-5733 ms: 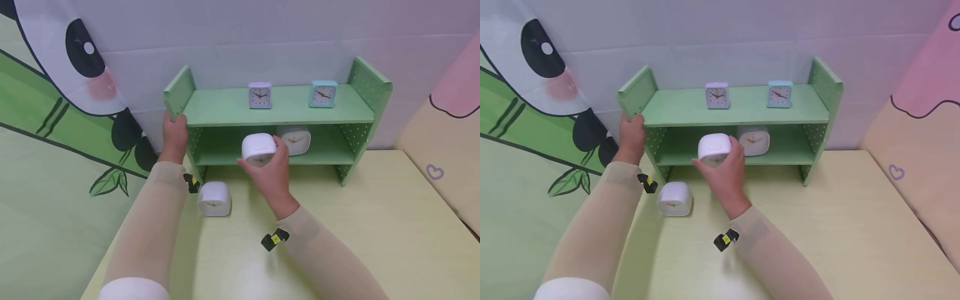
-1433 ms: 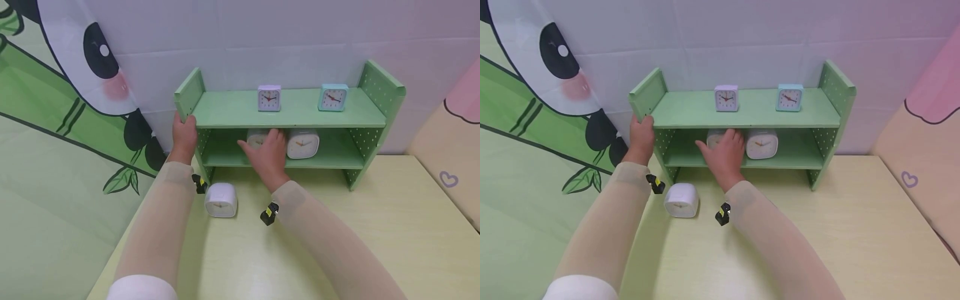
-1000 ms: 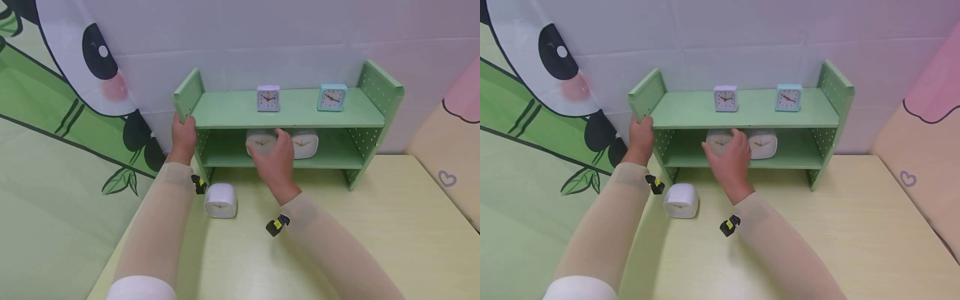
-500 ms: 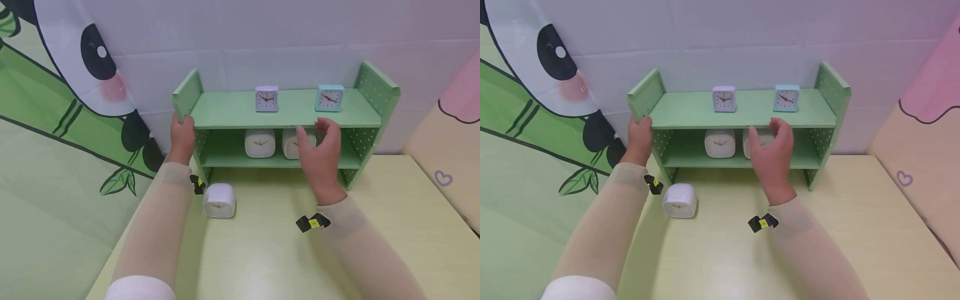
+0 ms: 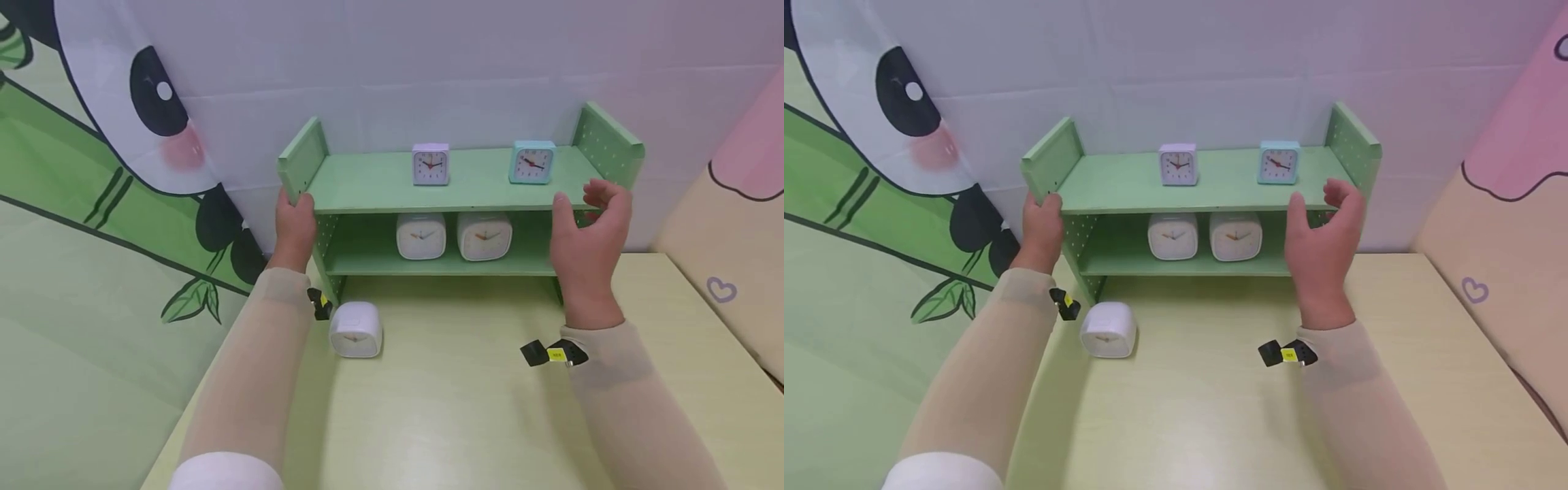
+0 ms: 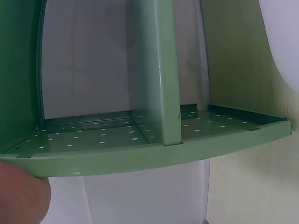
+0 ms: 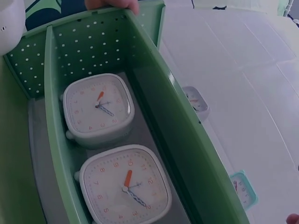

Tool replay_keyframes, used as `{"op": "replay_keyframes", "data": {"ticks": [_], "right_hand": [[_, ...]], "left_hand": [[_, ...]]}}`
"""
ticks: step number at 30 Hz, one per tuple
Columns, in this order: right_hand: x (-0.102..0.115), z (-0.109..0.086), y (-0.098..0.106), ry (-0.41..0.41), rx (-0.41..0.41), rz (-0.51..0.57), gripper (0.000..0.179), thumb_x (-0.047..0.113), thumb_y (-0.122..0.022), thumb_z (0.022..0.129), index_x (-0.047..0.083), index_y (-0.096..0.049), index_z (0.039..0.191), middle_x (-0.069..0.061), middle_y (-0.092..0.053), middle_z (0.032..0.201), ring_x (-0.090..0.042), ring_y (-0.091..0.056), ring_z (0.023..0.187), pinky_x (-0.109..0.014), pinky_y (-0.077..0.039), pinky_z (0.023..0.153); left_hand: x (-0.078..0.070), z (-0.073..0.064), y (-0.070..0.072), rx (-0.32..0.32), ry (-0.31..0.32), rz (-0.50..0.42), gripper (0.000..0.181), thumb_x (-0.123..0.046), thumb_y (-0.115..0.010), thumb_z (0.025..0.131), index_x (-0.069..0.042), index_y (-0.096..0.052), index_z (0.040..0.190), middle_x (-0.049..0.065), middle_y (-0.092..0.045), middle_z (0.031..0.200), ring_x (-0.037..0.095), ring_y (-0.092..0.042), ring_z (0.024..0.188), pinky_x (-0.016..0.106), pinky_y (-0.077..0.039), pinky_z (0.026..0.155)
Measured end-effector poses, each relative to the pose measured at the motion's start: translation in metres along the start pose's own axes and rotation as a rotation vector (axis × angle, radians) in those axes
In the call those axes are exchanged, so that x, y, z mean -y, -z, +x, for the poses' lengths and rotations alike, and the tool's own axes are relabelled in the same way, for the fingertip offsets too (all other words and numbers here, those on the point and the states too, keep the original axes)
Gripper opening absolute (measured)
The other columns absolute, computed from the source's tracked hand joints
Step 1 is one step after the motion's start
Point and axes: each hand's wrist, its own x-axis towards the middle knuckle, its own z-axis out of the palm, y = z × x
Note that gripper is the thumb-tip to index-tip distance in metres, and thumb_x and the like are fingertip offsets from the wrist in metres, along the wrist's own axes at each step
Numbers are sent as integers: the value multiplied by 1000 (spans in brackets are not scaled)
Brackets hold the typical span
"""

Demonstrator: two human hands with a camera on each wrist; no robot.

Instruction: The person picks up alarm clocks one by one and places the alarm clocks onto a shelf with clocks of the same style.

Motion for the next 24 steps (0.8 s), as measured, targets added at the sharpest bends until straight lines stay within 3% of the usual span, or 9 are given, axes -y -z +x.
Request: {"op": "replay_keyframes", "data": {"ticks": [6,15,19,24], "right_hand": [[-8,15,15,-40,-55,-11,43,29,-63,99,11,-49,135,11,-48,123,-11,-45,119,-26,-34,98],[-20,33,29,-70,-106,-100,48,30,-64,96,13,-44,137,12,-42,127,-3,-38,116,-23,-31,96],[-25,41,32,-65,-91,-146,52,30,-63,96,12,-43,139,13,-39,127,-2,-35,116,-24,-31,95],[-25,55,33,-98,-13,-191,58,34,-60,96,13,-40,146,6,-40,136,-3,-34,117,-27,-32,95]], "left_hand": [[-5,-2,0,8,1,-5,47,-29,-38,104,-21,-39,150,3,-49,141,18,-43,121,40,-34,107],[0,-7,4,16,16,-3,47,-28,-37,104,-19,-39,150,8,-47,141,21,-42,119,42,-34,104],[1,-8,4,20,12,8,48,-28,-38,103,-18,-40,150,10,-48,138,24,-43,116,42,-36,100],[0,-4,5,29,-22,23,49,-29,-38,103,-19,-40,151,6,-50,140,21,-43,119,43,-35,103]]}}
